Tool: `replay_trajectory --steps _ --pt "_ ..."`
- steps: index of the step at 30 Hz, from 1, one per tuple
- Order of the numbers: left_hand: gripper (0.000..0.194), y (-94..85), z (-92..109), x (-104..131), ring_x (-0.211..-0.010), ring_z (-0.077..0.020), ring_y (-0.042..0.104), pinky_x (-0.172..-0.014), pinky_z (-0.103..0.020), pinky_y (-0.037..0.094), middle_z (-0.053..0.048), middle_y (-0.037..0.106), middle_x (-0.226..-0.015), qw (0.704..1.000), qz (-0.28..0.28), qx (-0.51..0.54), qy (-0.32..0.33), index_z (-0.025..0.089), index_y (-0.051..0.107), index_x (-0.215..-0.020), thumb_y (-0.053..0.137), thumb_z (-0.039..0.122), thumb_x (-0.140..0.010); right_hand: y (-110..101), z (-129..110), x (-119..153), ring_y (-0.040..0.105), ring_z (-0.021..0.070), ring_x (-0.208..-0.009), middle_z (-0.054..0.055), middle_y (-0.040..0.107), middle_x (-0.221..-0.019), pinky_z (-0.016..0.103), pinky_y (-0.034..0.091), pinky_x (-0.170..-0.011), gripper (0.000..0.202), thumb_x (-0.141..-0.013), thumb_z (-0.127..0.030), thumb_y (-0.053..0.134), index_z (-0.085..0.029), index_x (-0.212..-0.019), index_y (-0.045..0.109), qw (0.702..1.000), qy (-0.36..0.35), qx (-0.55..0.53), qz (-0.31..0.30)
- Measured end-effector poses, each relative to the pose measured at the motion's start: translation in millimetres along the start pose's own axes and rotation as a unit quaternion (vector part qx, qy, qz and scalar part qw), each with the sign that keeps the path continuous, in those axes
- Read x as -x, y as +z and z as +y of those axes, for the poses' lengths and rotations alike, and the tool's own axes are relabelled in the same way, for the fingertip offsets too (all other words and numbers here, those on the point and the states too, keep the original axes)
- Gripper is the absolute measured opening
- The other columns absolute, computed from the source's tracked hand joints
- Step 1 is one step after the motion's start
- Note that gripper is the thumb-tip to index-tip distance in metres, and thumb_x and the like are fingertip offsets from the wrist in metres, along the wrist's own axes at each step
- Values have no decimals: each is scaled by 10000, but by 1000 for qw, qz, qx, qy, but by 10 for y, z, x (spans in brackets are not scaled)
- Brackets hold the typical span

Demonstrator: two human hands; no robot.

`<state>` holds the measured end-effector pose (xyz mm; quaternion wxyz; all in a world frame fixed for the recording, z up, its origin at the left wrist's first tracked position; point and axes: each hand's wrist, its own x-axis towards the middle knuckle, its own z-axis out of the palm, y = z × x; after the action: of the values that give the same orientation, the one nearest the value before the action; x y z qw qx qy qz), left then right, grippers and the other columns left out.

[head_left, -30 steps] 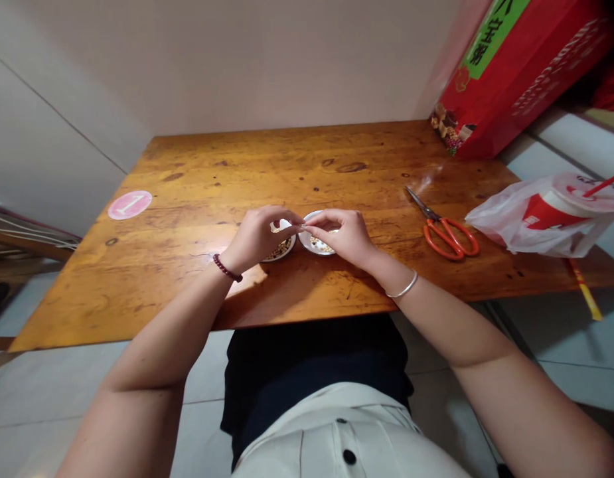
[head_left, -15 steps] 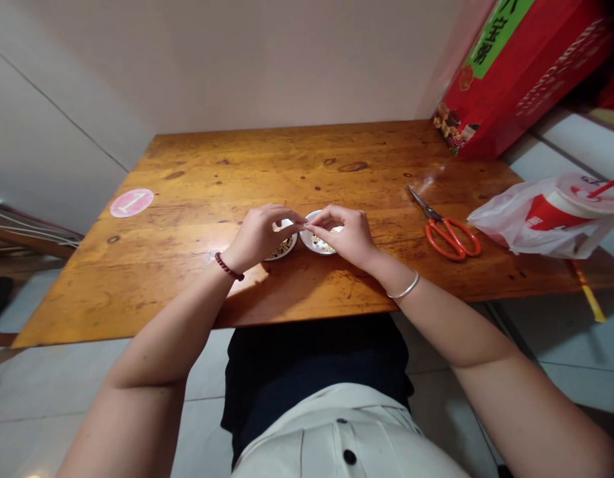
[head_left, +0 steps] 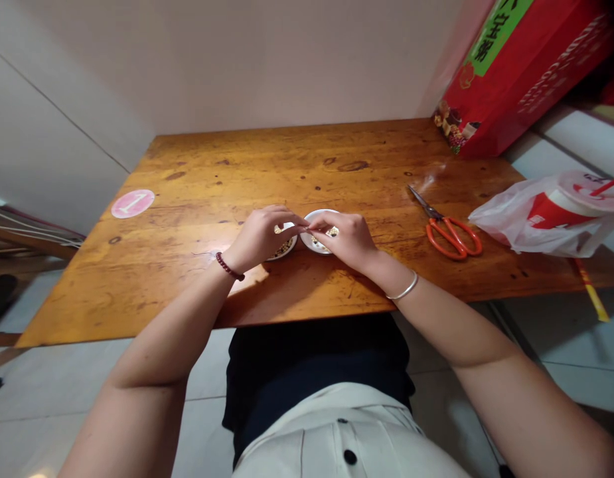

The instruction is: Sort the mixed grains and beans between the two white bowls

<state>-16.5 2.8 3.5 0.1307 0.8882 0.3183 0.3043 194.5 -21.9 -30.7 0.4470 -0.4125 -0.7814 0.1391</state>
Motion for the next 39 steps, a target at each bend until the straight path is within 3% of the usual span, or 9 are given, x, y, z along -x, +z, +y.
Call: replay_trajectory --steps 9,18,22,25,28,31,34,39 --pt "183 52 9 6 -741 -138 623 -669 -246 467 -44 730 -862 1000 17 -13 14 202 768 -949 656 344 -925 -3 -5 29 675 142 -691 -12 752 -784 251 444 -672 81 -900 -216 660 -219 -831 703 994 -29 109 1" --pt "189 56 29 10 -805 -162 620 -720 -274 478 -51 713 -887 999 6 -43 14 195 746 -943 623 339 -941 16 -5 40 655 138 -654 -23 740 -722 256 409 -622 112 -873 -178 651 -222 -778 692 989 -50 136 8" --pt "172 60 46 6 -820 -166 616 -725 -277 476 -55 690 -907 999 -7 -50 13 191 724 -942 589 299 -950 20 -33 39 678 142 -694 -21 754 -775 258 460 -660 75 -835 -165 676 -225 -802 705 998 -11 68 4" --pt "162 56 57 7 -808 -158 606 -707 -269 470 -50 663 -894 999 11 -50 4 190 711 -950 584 291 -953 29 -43 13 695 148 -716 -1 762 -831 270 527 -687 41 -823 -253 712 -221 -848 713 995 78 -70 -1" --pt "171 62 57 12 -777 -147 596 -665 -254 466 -47 646 -879 998 45 -48 1 185 705 -952 592 313 -954 46 -30 -27 715 168 -745 37 770 -875 301 587 -711 171 -807 -351 730 -205 -895 725 961 167 -222 -1" --pt "170 79 55 17 -767 -141 593 -647 -245 470 -44 648 -883 997 72 -39 3 191 706 -954 592 316 -956 57 -9 -57 726 184 -755 55 773 -855 325 611 -721 246 -776 -415 750 -188 -868 741 929 203 -308 -12" --pt "169 99 59 18 -777 -143 596 -650 -245 479 -45 657 -881 997 77 -26 -4 196 710 -953 593 318 -955 57 -2 -64 722 180 -731 55 773 -827 321 607 -709 242 -766 -422 753 -186 -820 748 928 203 -312 -20" --pt "178 123 56 15 -782 -147 608 -664 -253 494 -47 689 -878 997 79 -4 -26 202 721 -949 620 349 -940 29 -35 -51 700 167 -675 46 767 -769 292 572 -661 160 -783 -346 735 -187 -793 753 964 170 -202 32"
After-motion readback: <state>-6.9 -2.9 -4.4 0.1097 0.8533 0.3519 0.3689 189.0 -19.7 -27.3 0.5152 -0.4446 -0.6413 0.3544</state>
